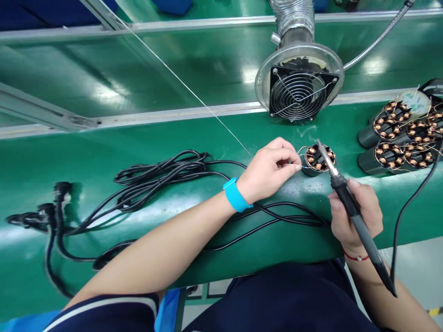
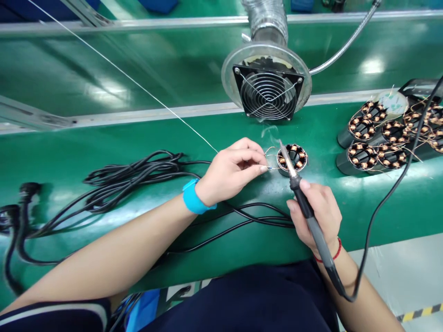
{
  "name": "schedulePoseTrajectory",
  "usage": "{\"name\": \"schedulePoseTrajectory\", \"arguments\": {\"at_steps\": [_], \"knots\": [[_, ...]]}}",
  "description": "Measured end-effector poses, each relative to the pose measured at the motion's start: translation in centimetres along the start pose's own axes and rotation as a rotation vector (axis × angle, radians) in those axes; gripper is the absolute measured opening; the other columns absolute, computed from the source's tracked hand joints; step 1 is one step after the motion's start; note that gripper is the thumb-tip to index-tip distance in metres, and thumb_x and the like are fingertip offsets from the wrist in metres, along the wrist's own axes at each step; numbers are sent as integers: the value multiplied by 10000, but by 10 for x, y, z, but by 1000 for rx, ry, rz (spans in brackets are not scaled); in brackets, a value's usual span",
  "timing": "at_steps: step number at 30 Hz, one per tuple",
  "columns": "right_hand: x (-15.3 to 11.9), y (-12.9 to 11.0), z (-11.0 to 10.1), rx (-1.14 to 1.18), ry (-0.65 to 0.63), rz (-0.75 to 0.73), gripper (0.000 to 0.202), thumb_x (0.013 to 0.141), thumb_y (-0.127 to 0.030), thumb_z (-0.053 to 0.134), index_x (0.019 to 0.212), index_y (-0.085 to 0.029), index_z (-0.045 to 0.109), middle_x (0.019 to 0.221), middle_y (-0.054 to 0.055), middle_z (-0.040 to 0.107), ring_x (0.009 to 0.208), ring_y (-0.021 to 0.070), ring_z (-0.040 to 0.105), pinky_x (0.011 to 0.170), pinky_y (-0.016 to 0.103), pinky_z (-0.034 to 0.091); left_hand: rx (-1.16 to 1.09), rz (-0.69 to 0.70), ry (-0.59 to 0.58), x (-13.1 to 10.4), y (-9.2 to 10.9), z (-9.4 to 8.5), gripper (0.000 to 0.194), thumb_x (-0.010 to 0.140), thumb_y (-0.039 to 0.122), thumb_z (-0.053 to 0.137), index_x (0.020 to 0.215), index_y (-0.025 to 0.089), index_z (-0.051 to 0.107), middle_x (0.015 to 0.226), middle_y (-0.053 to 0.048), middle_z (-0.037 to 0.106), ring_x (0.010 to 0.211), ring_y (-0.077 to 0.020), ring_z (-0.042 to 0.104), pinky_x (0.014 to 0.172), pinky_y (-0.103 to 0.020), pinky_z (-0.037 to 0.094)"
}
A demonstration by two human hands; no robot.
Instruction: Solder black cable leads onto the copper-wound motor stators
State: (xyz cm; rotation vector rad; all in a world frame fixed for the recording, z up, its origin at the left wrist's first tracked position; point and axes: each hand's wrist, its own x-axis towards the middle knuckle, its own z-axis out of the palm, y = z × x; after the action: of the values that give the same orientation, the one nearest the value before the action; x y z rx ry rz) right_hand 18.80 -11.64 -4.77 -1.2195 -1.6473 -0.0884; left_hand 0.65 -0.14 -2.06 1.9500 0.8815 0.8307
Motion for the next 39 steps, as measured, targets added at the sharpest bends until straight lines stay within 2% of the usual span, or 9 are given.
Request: {"name": "schedulePoseTrajectory", "arguments": {"at_steps": [5,9,13,17,20,23,26,33,39], "knots": [[28,0,-6,31,-173,202,487,957,-229,522,1426,-319,429,943,24,745,783,206,725,743,378,605,-18,1,-7,0,2,0,81,803,131,650,736,155,688,878,-26,607,748,-117,544,657,-235,463],[62,7,-8,55,-438,153,415,913,-217,572,1314,-294,500,1031,30,724,961,200,702,876,357,578,-31,-9,-13,1,2,-1,88,802,131,640,732,155,688,870,-23,598,746,-118,544,678,-248,472],[73,18,3,107,-565,131,492,858,-195,582,1324,-267,443,1011,28,678,875,178,680,848,358,567,-59,-26,-17,1,2,0,89,795,128,634,726,158,682,854,-17,592,725,-112,541,669,-251,480],[65,25,15,140,-528,155,487,853,-172,567,1311,-270,432,926,-2,644,777,138,647,790,311,558,-134,-59,9,3,3,0,57,781,121,638,735,149,657,852,-11,584,693,-93,537,653,-240,484],[60,30,19,149,-403,177,505,852,-187,581,1323,-265,415,919,-1,642,774,138,646,766,303,555,-356,-281,-25,5,5,-3,157,762,105,657,901,152,600,864,2,592,588,-65,549,552,-220,483],[59,37,22,75,-340,172,495,851,-186,569,1317,-262,420,999,34,690,883,181,674,818,361,546,-620,-561,-234,7,7,-9,163,806,154,661,929,135,555,781,-4,620,530,-79,593,493,-210,490],[61,44,27,15,-412,132,475,850,-156,523,1304,-263,436,1141,67,704,1050,229,666,918,454,503,-737,-663,-351,8,8,-15,191,843,247,667,747,108,578,669,-20,619,477,-51,535,436,-160,409],[64,44,34,21,-429,19,431,823,-92,467,1216,-264,506,994,19,734,992,207,669,1017,501,442,-708,-759,-23,11,16,-14,212,824,211,627,634,127,583,560,31,507,427,-16,349,376,-140,202],[58,32,31,102,-372,177,362,863,-166,513,1209,-271,510,828,-21,727,866,193,693,880,410,516,-658,-812,-6,12,21,-13,163,705,148,653,563,140,573,482,61,418,429,-26,296,400,-169,148]]}}
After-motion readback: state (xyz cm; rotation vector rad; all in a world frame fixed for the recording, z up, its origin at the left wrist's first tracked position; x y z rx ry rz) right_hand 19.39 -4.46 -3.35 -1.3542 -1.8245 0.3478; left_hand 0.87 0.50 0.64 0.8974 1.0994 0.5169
